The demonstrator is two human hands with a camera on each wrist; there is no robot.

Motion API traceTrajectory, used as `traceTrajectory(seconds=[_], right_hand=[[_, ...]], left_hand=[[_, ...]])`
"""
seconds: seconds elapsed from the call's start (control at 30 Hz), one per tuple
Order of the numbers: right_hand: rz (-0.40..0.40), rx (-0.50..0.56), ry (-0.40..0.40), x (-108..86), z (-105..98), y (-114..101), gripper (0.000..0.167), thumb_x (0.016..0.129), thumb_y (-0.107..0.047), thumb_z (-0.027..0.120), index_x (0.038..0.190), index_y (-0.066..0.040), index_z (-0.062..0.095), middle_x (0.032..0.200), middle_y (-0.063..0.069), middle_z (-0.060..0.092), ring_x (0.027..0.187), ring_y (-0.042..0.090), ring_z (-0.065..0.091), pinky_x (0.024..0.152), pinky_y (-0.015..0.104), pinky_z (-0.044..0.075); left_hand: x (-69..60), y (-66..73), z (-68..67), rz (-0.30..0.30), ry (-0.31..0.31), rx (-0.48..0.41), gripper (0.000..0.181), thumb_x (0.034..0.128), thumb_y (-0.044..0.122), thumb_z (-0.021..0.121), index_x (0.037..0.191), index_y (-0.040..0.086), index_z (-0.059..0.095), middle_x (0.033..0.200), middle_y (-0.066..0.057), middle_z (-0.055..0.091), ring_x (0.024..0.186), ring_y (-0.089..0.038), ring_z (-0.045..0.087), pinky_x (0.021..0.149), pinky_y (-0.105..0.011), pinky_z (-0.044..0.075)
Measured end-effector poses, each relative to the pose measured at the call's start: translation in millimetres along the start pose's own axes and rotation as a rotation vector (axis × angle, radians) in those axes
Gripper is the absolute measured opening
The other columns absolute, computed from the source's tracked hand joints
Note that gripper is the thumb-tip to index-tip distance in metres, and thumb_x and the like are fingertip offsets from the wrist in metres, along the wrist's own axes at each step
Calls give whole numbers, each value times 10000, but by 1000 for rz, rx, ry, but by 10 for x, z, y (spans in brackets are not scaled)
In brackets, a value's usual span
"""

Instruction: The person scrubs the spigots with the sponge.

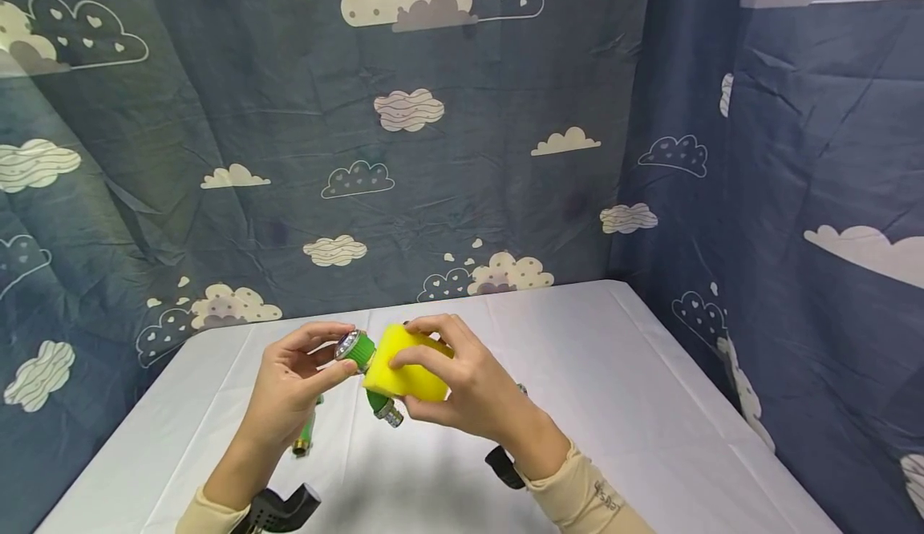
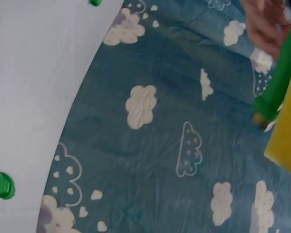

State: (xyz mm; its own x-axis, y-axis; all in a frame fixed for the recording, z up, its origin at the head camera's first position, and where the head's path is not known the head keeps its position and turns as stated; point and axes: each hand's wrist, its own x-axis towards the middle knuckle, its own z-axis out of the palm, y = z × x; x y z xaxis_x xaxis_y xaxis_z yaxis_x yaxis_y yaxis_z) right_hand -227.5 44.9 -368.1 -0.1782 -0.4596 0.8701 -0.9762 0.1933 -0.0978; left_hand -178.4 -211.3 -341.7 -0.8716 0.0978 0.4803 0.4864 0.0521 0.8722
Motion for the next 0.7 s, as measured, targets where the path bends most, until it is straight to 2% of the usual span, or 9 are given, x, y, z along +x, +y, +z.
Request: traceTrajectory(seconds=[0.3, 0.37, 0.47, 0.53, 0.6, 0.7], right_hand=[[158, -111, 103, -56, -63, 194, 449, 730, -31, 893, 1143, -110, 734, 1335, 195, 595, 1235, 343, 586, 926, 342, 540], [183, -140, 122, -71, -74, 243, 446, 732, -16, 895, 1140, -100, 736, 1334, 204, 596, 1252, 366, 586, 907, 379, 557], [234, -143, 160, -86, -98, 286, 442, 738, 10, 891, 1140, -94, 740, 1343, 213, 595, 1276, 397, 597, 890, 396, 644], [271, -116, 181, -81, -123, 281, 431, 748, 9, 889, 1138, -100, 743, 1352, 201, 598, 1293, 393, 600, 899, 419, 670], [286, -68, 200, -63, -144, 239, 417, 754, 2, 876, 1136, -100, 742, 1349, 193, 601, 1292, 380, 602, 939, 387, 668], [233, -3, 180, -16, -144, 138, 427, 740, -20, 880, 1133, -109, 741, 1338, 177, 607, 1263, 340, 606, 987, 279, 616]], left_hand=[[1, -17, -55, 124, -117, -125, 392, 886, -105, 786, 1209, 117, 781, 1173, 23, 763, 975, -111, 747, 849, -257, 671], [5, -16, -61, 144, -138, -152, 409, 896, -118, 765, 1217, 134, 780, 1181, 16, 769, 1002, -113, 757, 861, -260, 670], [11, -11, -65, 164, -155, -174, 434, 901, -145, 734, 1226, 140, 777, 1194, 5, 774, 1033, -119, 762, 874, -256, 667], [7, 1, -59, 154, -142, -163, 457, 893, -173, 716, 1227, 133, 772, 1200, 6, 771, 1042, -118, 762, 872, -252, 665], [4, 11, -49, 131, -103, -127, 429, 888, -162, 735, 1228, 97, 765, 1201, 13, 760, 1028, -114, 756, 866, -250, 665], [1, 27, -26, 77, -19, -60, 399, 871, -152, 770, 1238, -2, 732, 1205, 16, 742, 1008, -104, 746, 846, -257, 670]])
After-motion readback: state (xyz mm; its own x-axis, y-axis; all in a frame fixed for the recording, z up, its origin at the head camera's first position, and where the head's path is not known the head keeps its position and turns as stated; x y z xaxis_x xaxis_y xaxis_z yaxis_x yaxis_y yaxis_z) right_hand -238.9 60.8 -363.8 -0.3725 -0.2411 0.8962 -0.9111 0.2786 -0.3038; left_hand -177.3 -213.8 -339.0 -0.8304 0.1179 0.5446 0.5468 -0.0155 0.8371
